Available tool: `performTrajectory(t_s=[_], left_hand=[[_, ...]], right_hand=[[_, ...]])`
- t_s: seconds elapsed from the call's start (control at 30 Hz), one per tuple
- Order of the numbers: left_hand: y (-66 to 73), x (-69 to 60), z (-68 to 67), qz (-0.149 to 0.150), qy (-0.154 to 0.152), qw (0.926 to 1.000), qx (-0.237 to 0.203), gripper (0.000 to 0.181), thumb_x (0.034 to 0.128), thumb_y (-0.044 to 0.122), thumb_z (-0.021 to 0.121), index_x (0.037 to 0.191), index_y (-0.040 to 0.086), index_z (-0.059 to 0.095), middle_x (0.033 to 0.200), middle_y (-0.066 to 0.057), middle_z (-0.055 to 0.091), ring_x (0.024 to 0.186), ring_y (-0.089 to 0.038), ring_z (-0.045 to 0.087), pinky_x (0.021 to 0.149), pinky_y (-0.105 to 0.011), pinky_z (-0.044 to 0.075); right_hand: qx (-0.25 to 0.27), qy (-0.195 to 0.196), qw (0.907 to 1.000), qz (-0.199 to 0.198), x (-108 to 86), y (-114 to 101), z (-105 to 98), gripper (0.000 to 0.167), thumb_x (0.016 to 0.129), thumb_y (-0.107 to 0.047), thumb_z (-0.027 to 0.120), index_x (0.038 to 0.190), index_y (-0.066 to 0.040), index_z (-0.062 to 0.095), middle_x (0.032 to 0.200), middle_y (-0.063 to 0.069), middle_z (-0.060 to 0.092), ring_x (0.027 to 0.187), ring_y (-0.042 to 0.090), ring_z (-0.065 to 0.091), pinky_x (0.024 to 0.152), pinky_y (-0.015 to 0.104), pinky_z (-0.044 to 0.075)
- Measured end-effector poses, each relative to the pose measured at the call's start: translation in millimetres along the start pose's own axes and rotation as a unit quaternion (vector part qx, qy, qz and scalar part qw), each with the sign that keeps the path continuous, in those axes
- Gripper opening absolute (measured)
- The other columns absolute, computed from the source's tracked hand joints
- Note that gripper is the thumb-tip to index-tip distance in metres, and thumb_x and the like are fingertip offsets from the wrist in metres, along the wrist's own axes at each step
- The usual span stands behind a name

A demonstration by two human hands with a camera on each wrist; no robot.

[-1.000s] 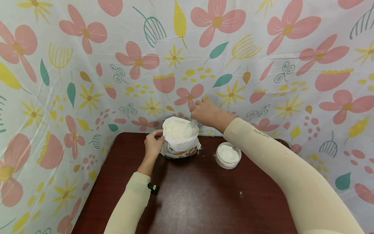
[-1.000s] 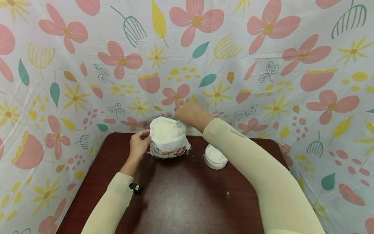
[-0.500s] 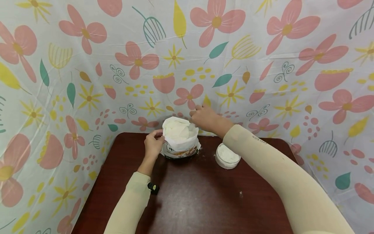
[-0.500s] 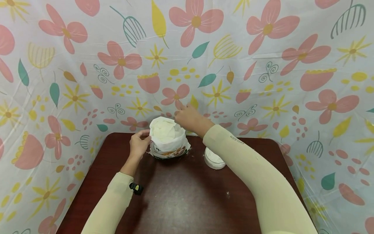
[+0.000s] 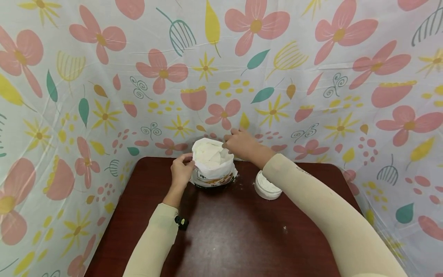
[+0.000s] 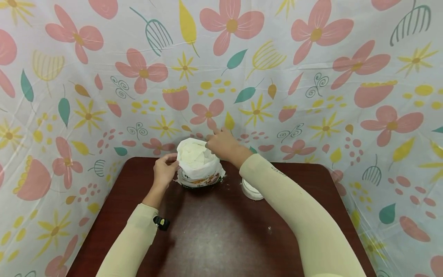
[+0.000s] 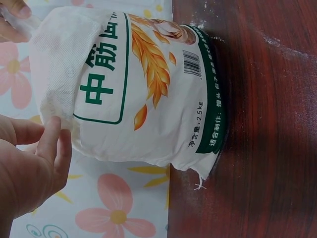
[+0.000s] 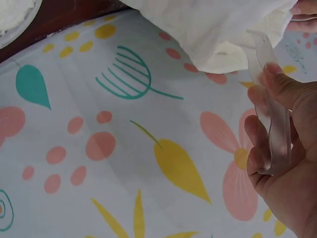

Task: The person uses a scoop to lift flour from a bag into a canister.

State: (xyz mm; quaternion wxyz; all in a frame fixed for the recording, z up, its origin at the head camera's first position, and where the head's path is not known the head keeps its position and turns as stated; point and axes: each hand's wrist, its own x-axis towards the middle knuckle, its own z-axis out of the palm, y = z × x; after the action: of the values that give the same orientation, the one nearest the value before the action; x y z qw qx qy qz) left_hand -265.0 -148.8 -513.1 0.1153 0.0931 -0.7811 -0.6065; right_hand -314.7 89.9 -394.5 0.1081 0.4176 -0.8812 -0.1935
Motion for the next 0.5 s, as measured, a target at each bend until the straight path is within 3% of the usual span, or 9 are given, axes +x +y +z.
performTrajectory(t_s=[0.13,0.3,0.5], left_hand=[[-0.5,0.2,-1.2,-0.002,0.002,1.0000,0.004,0.027,0.0968,0.002,0.066,0.123,0.003,0.073,0.112,-0.017,0.072,0.095,-0.029,0.072,0.076,-0.027,0.065],[0.0,-0.6,-1.6,-0.008,-0.003,0.9999,0.006,0.028,0.0974,0.002,0.066,0.124,0.003,0.073,0.112,-0.017,0.072,0.094,-0.029,0.072,0.075,-0.028,0.065],[1.1,-0.7,-1.7,-0.006,-0.005,1.0000,0.000,0.028,0.0971,0.001,0.065,0.125,0.001,0.072,0.112,-0.019,0.072,0.096,-0.030,0.072,0.075,-0.027,0.065]], right_hand=[[0.014,0.007,0.9999,0.003,1.7,-0.7,4.4,0.025,0.092,-0.032,0.080,0.116,-0.031,0.079,0.113,-0.004,0.070,0.097,0.028,0.061,0.077,0.040,0.052],[0.039,-0.014,0.9991,0.005,1.6,2.4,7.0,0.024,0.093,-0.030,0.079,0.117,-0.030,0.078,0.116,-0.002,0.069,0.099,0.028,0.059,0.081,0.041,0.053],[0.078,-0.022,0.9966,0.018,-2.6,9.3,7.6,0.025,0.093,-0.029,0.079,0.118,-0.030,0.078,0.115,-0.001,0.069,0.098,0.029,0.058,0.076,0.041,0.049]])
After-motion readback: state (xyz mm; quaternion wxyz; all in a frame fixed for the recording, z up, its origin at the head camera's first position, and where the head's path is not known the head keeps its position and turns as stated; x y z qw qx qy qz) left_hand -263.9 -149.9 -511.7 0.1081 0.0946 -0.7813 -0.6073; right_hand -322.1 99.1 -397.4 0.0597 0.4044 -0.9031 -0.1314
